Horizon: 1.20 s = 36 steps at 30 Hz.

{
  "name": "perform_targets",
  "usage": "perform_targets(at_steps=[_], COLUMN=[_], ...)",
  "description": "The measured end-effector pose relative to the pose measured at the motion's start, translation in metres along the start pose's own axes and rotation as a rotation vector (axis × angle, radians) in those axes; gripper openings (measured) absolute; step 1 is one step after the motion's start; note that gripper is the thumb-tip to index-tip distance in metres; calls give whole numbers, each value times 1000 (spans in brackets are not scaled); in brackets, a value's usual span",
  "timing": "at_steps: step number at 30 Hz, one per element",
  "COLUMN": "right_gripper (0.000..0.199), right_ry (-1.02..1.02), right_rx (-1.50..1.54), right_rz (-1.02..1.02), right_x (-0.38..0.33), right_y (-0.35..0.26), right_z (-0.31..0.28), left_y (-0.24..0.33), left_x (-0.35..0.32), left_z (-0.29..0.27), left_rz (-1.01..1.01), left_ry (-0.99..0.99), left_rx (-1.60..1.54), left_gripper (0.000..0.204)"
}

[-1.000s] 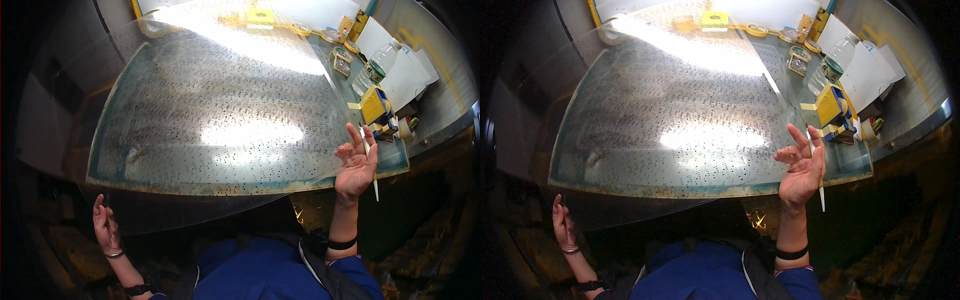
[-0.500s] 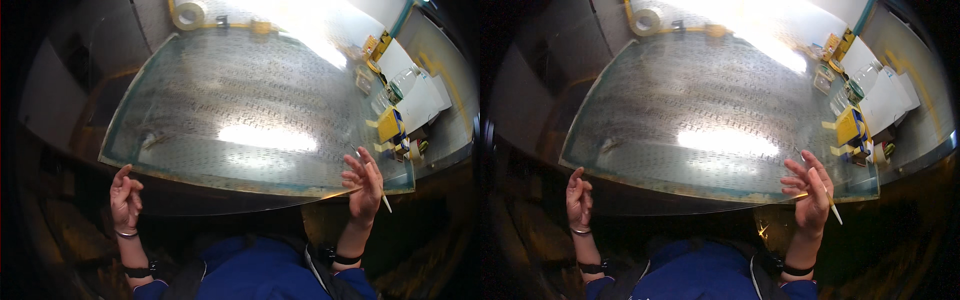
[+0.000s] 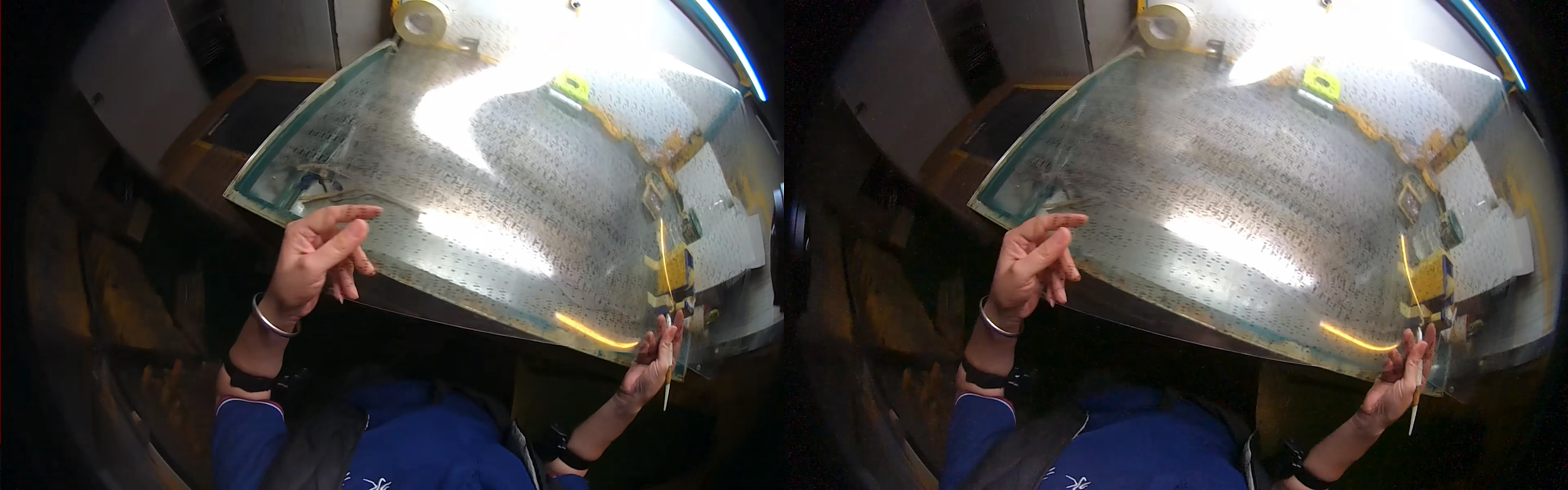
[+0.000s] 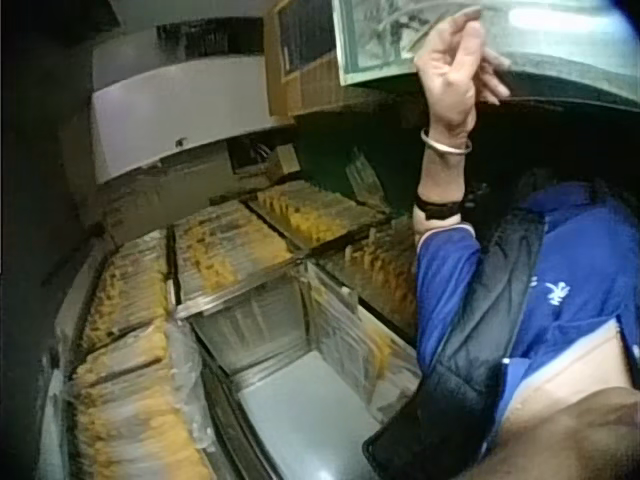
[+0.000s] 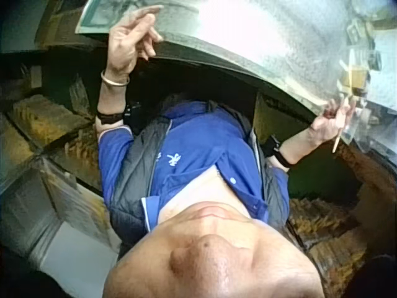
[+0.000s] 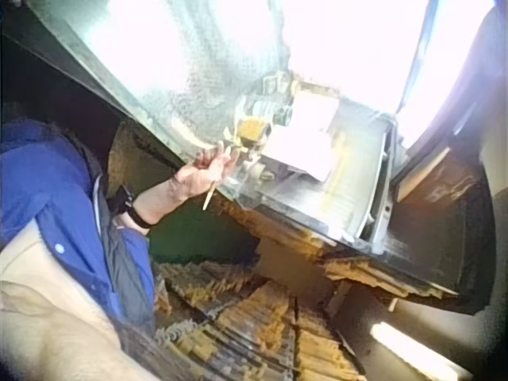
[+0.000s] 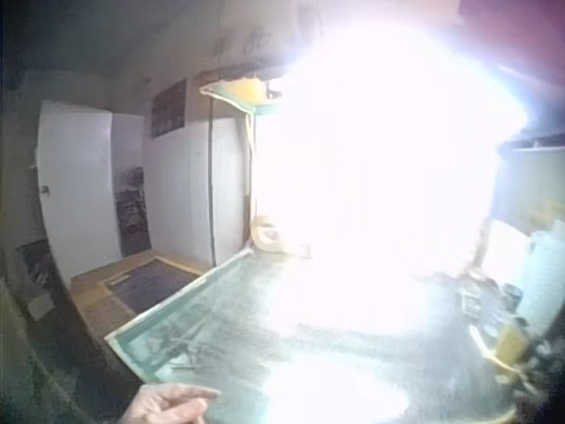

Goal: Inspecting and marking a large patterned transparent film on a light table using a marking tool.

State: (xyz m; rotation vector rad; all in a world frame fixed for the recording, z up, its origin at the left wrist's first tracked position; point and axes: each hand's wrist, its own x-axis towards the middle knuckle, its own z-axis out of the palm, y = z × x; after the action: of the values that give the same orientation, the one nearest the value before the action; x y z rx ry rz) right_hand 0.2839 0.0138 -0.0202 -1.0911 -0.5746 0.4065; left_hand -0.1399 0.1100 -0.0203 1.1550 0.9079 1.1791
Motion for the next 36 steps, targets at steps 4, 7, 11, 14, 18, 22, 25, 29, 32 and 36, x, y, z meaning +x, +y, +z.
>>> perform_targets(at_steps=[4,7,11,14,18,22,25,29,32,36], right_gripper=[36,35,36,37,37,37,35,36,38,39], right_ry=[-40,-51,-13,24,6,32,-18,-22,13,70], right_rx=[64,56,30,-15,62,107,146,220,254,280], right_rz=[-34,-25,-50,-41,-18,-1,15,12,30,31], right_x=[-2,-1,1,-2,-5,-4,-2,-5,-6,-8], right_y=[1,0,1,-3,-2,-1,0,-4,-5,-8], right_z=[-6,-8,-12,-5,-5,-3,-4,-1,-1,-2], left_y=[9,14,15,19,29,29,24,27,26,25], left_x=[-1,-4,-5,-8,-9,-14,-21,-26,-31,-35], left_z=[0,3,5,3,10,7,6,9,13,19], left_rz=[57,111,139,144,122,51,39,12,37,95], left_ry=[18,17,18,40,56,45,52,101,160,194], left_rx=[138,185,181,192,231,149,89,61,72,89], left_gripper=[23,27,33,32,24,27,28,26,25,22])
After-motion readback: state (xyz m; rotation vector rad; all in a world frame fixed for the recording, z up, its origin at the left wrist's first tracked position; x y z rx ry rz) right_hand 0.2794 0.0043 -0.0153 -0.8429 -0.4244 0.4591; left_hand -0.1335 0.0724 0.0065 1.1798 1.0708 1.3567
